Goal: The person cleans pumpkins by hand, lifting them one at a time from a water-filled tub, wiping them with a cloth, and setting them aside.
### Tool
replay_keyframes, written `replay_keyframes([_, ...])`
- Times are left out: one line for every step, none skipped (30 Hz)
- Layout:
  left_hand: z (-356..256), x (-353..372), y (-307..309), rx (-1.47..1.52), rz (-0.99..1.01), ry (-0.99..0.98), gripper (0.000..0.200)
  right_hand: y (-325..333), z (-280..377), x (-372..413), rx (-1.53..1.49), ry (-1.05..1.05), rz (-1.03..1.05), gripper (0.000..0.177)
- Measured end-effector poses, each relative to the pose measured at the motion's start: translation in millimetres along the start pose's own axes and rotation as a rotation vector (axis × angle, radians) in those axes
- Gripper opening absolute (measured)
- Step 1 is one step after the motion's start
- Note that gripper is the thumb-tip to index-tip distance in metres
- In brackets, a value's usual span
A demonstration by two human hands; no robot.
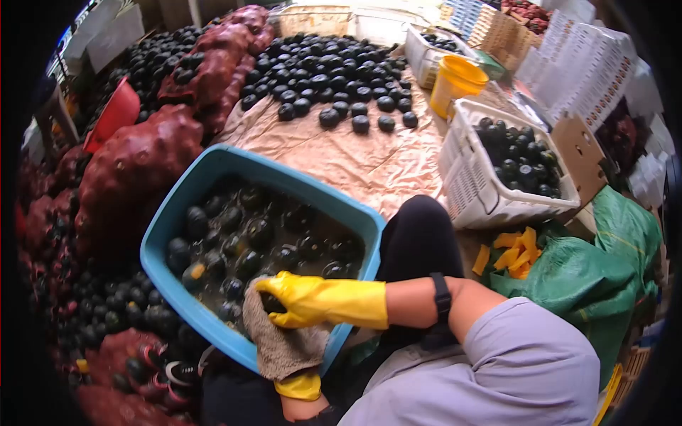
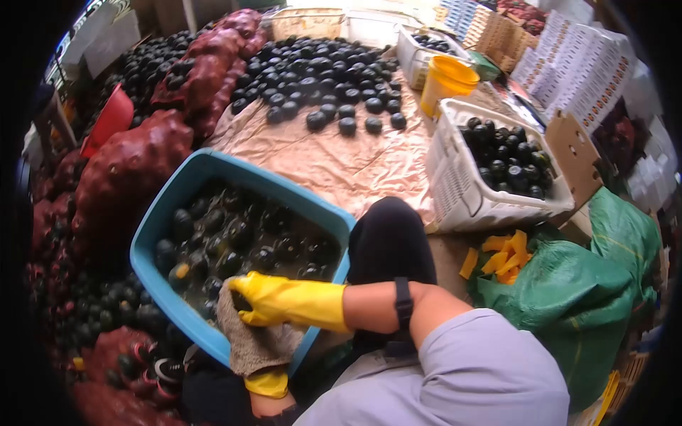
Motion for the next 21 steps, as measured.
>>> replay_keyframes([-16.2,9.9,4.0,-0.421,-0.116,-0.205,0.071,9.1,9.7,3.3,-0.093,-0.033,0.071,0.058])
replay_keyframes([-30.2,23.0,8.0,-0.733,-0.277,-0.402,0.077,13.6,5.8,1.1,-0.269,-0.159,0.102,0.06])
replay_keyframes([-29.3,29.3,3.0,-0.822,-0.305,-0.455,0.078,5.0,0.8,3.4,-0.432,-0.288,0.148,0.062])
replay_keyframes([-28.0,35.6,-2.1,-0.91,-0.338,-0.509,0.079,-4.8,-15.7,-1.5,-0.294,0.046,0.0,0.064])
replay_keyframes([-28.2,32.5,-7.6,-0.928,-0.346,-0.543,0.077,-14.2,-29.3,-0.2,-0.341,0.095,-0.156,0.067])
replay_keyframes([-27.7,31.4,-8.0,-0.911,-0.352,-0.551,0.075,-23.3,-42.8,2.7,-0.378,0.154,-0.306,0.07])
replay_keyframes([-30.3,28.7,-5.2,-0.886,-0.36,-0.553,0.073,-37.7,-57.5,5.3,-0.589,-0.082,-0.411,0.072])
replay_keyframes([-29.8,29.3,-5.2,-0.873,-0.347,-0.547,0.071,-23.7,-39.0,0.8,-0.337,-0.047,-0.197,0.076])
replay_keyframes([-32.0,30.3,-3.3,-0.869,-0.329,-0.534,0.069,-4.7,-18.3,-4.3,-0.083,-0.012,0.012,0.079])
replay_keyframes([-35.2,33.3,-1.1,-0.875,-0.304,-0.522,0.066,1.3,-6.8,-4.0,-0.088,-0.01,0.098,0.084])
replay_keyframes([-38.8,33.1,0.0,-0.888,-0.264,-0.497,0.064,1.9,-0.4,-2.6,-0.094,0.033,0.122,0.082])
replay_keyframes([-43.1,33.0,0.6,-0.907,-0.232,-0.474,0.062,-1.1,-5.3,-2.1,-0.308,-0.077,0.172,0.08])
replay_keyframes([-45.8,31.4,1.4,-0.926,-0.221,-0.471,0.06,-7.3,-8.0,-0.1,-0.521,-0.187,0.219,0.078])
replay_keyframes([-46.9,31.6,2.5,-0.932,-0.248,-0.489,0.058,-20.1,-17.1,3.2,-0.735,-0.271,0.178,0.073])
replay_keyframes([-44.9,31.4,4.5,-0.932,-0.289,-0.515,0.056,-37.9,-21.9,5.0,-1.045,-0.274,-0.014,0.073])
replay_keyframes([-41.9,31.6,5.5,-0.92,-0.335,-0.548,0.054,-53.6,-39.9,7.8,-0.985,-0.308,-0.154,0.073])
replay_keyframes([-38.7,32.3,6.9,-0.895,-0.374,-0.571,0.052,-63.6,-62.3,10.3,-0.92,-0.342,-0.293,0.073])
replay_keyframes([-38.0,32.9,8.7,-0.868,-0.399,-0.581,0.05,-61.2,-57.8,-0.4,-0.939,-0.177,-0.344,0.075])
replay_keyframes([-35.8,31.8,12.6,-0.837,-0.415,-0.585,0.048,-46.8,-64.8,1.0,-0.565,-0.106,-0.192,0.078])
replay_keyframes([-35.7,31.3,15.9,-0.808,-0.418,-0.58,0.046,-22.7,-35.4,-4.1,-0.434,-0.096,-0.072,0.08])
replay_keyframes([-36.8,29.7,19.0,-0.775,-0.416,-0.575,0.044,-5.0,-10.2,-6.8,-0.298,-0.082,0.049,0.082])
Point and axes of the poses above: each hand's wrist, its own x-axis away from the middle knuckle, its own y-axis out of the back of the hand, z = x × y, the point moved 9 cm from there along -x, towards the middle knuckle, and after that the axes turned 15 degrees about y, right-handed, at the moved point
